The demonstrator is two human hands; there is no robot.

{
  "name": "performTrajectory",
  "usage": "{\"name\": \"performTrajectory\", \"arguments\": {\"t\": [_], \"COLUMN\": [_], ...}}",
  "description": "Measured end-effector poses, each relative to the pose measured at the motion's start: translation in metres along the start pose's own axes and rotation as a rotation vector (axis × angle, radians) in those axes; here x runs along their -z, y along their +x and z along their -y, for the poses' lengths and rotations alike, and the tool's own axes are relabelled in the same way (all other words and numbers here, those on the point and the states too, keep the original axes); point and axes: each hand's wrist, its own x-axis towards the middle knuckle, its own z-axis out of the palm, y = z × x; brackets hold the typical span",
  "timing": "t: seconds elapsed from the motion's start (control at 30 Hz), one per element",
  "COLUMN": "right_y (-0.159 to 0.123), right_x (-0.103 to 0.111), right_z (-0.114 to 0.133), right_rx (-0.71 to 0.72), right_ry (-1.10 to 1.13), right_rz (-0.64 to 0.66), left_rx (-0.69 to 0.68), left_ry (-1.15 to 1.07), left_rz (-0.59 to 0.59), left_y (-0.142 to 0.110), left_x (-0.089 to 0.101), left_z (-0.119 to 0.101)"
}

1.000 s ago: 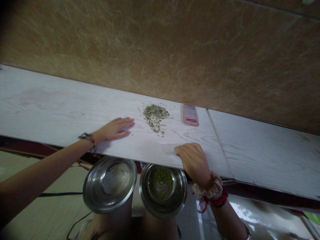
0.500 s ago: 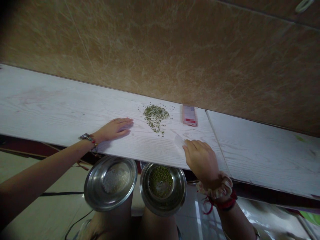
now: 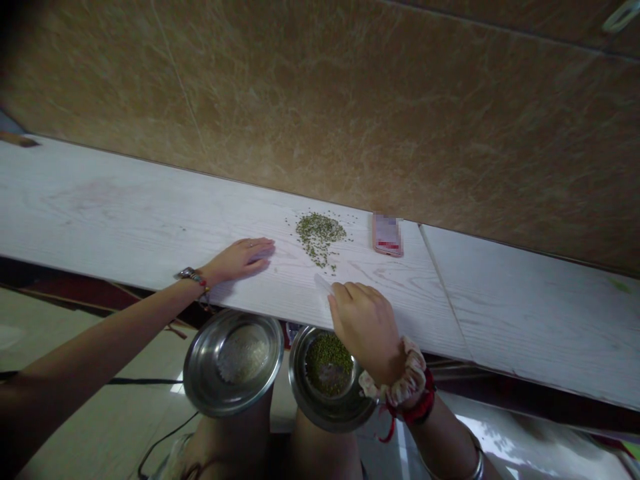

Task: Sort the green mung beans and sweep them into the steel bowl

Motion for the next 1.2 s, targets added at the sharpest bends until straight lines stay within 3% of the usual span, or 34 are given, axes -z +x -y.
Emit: {"name": "performTrajectory", "arguments": {"t": [0.2, 0.37, 0.47, 0.63, 0.83, 1.2], "right_y": [-0.001, 0.0, 0.004, 0.009, 0.008, 0.022], "right_x": [0.002, 0.003, 0.004, -0.002, -0.014, -0.037], "right_z": [-0.03, -0.055, -0.06, -0.06, -0.054, -0.034], "right_rx": [-0.165, -0.264, -0.339, -0.561, -0.78, -0.811], "right_ry": [-0.025, 0.111, 0.227, 0.428, 0.594, 0.715], "right_rz": [0.065, 0.155, 0.197, 0.315, 0.285, 0.293], "left_rx": [0.084, 0.174, 0.162, 0.015, 0.03, 0.038], "left_ry": [-0.006, 0.026, 0.033, 0.038, 0.05, 0.062], "left_rz": [-0.029, -0.073, -0.044, 0.097, 0.112, 0.06], "left_y": [-0.003, -0.005, -0.007, -0.02, -0.033, -0.033], "left_x": [0.001, 0.0, 0.0, 0.008, 0.014, 0.009], "left_z": [0.0, 0.0, 0.006, 0.027, 0.038, 0.037]}}
